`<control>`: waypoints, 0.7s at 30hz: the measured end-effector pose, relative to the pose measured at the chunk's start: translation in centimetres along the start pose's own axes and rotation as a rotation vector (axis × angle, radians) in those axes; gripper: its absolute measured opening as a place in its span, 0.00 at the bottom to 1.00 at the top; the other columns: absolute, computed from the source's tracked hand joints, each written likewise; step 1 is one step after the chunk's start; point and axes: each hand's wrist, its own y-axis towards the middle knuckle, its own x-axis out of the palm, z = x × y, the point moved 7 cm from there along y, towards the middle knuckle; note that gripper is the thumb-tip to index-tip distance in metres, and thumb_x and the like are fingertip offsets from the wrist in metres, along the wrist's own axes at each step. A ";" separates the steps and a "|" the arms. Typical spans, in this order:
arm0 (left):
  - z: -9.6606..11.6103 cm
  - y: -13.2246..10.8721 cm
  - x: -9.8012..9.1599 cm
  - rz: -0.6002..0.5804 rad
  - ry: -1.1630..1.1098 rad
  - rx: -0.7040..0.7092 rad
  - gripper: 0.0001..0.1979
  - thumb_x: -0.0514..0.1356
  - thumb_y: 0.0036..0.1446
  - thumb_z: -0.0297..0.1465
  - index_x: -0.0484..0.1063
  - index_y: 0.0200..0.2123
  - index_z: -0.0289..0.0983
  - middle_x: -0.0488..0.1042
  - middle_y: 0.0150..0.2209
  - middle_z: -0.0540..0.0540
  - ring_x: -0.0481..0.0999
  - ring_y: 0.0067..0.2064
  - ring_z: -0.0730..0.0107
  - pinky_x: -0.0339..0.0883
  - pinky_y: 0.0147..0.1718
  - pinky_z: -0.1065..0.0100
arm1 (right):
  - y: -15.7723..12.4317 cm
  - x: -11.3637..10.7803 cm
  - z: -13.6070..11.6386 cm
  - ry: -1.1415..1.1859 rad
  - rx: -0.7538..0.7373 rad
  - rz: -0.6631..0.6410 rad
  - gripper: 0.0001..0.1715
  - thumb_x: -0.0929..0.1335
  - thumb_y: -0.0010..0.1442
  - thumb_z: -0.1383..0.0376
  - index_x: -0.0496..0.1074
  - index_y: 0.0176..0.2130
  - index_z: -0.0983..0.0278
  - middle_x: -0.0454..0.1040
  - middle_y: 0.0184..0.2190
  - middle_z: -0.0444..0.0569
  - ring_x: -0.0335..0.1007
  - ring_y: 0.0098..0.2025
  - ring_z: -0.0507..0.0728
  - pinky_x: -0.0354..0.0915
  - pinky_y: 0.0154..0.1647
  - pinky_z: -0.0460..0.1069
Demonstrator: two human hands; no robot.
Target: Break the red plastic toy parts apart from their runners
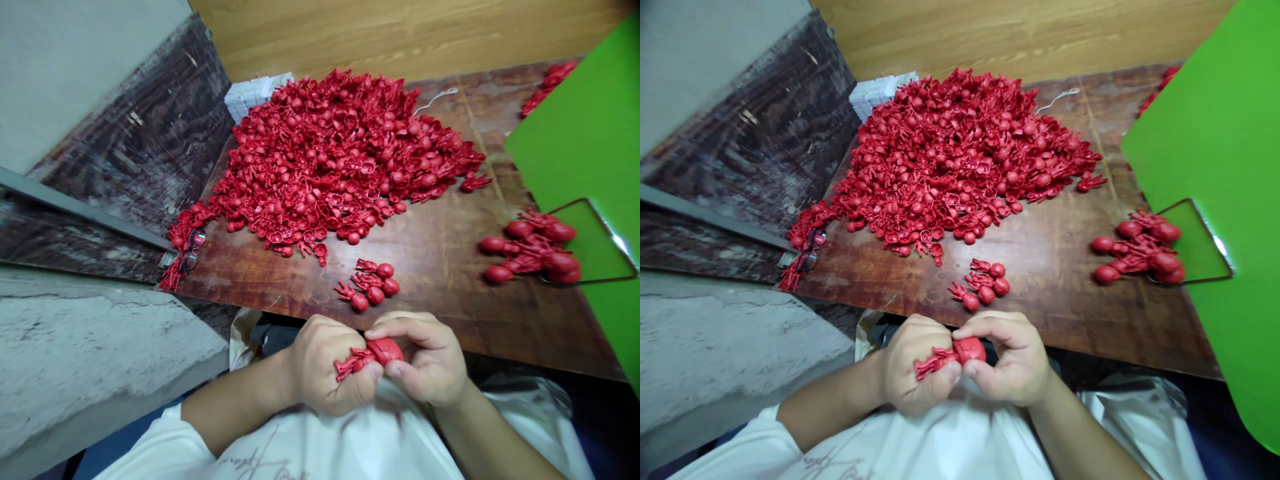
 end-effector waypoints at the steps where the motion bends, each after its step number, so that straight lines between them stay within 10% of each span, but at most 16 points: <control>1: 0.1 0.1 -0.1 0.007 0.012 0.017 0.15 0.54 0.57 0.35 0.56 0.20 0.40 0.57 0.16 0.54 0.57 0.17 0.75 0.51 0.20 0.67 | 0.0 0.1 -0.1 -0.005 -0.004 -0.002 0.13 0.74 0.52 0.64 0.81 0.40 0.65 0.80 0.28 0.49 0.77 0.28 0.54 0.72 0.32 0.45; 9: 0.3 0.0 -0.8 0.075 0.056 0.072 0.23 0.51 0.66 0.42 0.60 0.20 0.39 0.58 0.17 0.52 0.59 0.19 0.74 0.52 0.22 0.67 | 0.2 -0.5 -0.3 -0.017 0.004 0.030 0.14 0.74 0.52 0.65 0.81 0.41 0.63 0.81 0.30 0.49 0.78 0.30 0.55 0.73 0.33 0.45; 15: -0.2 -0.5 -3.6 0.450 -0.089 -0.067 0.19 0.66 0.56 0.46 0.72 0.36 0.35 0.73 0.32 0.46 0.74 0.34 0.70 0.69 0.34 0.69 | -0.8 0.5 1.5 0.317 0.205 0.092 0.19 0.76 0.56 0.63 0.78 0.48 0.58 0.83 0.42 0.52 0.82 0.41 0.58 0.77 0.43 0.48; 21: -0.2 0.0 -3.6 0.400 -0.224 -0.042 0.15 0.68 0.57 0.39 0.74 0.43 0.37 0.77 0.44 0.40 0.76 0.48 0.60 0.71 0.51 0.55 | -1.7 2.5 2.8 0.486 0.283 0.111 0.14 0.74 0.60 0.63 0.70 0.45 0.56 0.80 0.47 0.50 0.80 0.45 0.56 0.76 0.44 0.47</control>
